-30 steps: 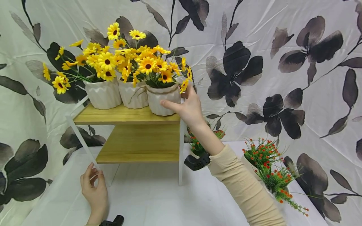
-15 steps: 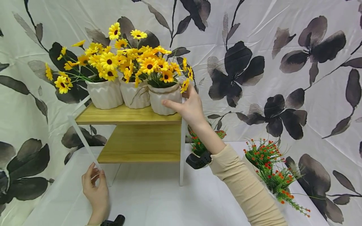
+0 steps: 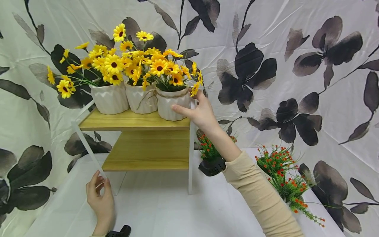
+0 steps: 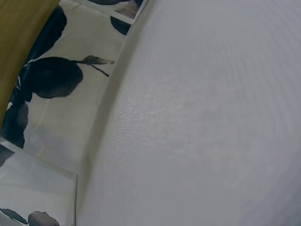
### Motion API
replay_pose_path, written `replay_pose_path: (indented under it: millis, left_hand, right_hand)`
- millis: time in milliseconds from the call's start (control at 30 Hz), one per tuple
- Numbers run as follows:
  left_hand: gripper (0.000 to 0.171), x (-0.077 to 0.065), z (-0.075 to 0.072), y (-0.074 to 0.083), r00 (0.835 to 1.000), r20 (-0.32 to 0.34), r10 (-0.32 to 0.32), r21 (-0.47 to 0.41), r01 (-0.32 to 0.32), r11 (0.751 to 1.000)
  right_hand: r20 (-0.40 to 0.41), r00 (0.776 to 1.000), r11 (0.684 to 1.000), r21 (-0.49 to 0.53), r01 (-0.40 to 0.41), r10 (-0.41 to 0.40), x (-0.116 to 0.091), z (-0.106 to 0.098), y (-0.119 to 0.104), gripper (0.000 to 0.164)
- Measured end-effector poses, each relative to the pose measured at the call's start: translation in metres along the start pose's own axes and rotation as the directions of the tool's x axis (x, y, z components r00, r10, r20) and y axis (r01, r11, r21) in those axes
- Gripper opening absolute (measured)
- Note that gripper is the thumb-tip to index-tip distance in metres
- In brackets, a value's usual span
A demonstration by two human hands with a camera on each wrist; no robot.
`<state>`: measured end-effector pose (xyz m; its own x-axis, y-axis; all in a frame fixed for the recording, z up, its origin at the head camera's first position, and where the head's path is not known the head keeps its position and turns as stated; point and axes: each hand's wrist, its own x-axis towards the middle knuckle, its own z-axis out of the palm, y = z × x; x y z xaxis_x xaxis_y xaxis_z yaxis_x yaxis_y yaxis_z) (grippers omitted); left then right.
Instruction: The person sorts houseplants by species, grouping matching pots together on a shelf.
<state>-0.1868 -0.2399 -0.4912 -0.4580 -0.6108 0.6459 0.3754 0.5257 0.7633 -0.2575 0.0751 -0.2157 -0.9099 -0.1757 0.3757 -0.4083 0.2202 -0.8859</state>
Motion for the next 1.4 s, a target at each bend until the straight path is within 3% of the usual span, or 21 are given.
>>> replay_pose_path:
  millis: [367, 900, 1133, 1400]
  left_hand:
    - [0.044, 0.0, 0.001, -0.001, 1.0, -0.016, -0.014, -0.01, 0.014, 1.0]
    - [0.043, 0.0, 0.002, -0.001, 1.0, -0.023, -0.008, -0.024, 0.008, 1.0]
    - [0.044, 0.002, 0.002, 0.0, 1.0, -0.018, -0.016, -0.017, 0.016, 1.0]
    - [0.044, 0.0, 0.002, -0.001, 1.0, -0.013, -0.005, -0.001, 0.005, 1.0]
  right_hand:
    - [-0.011, 1.0, 1.0, 0.01, -0.013, 0.013, -0.019, -0.017, 0.01, 0.074]
    - [-0.057, 0.997, 0.994, 0.092, 0.052, -0.047, -0.077, -0.024, 0.028, 0.064]
    - [-0.126, 0.989, 0.99, 0.106, 0.095, -0.082, -0.104, -0.019, 0.052, 0.062]
    - [-0.232, 0.969, 0.976, 0.179, 0.127, -0.083, -0.132, -0.016, 0.095, 0.06]
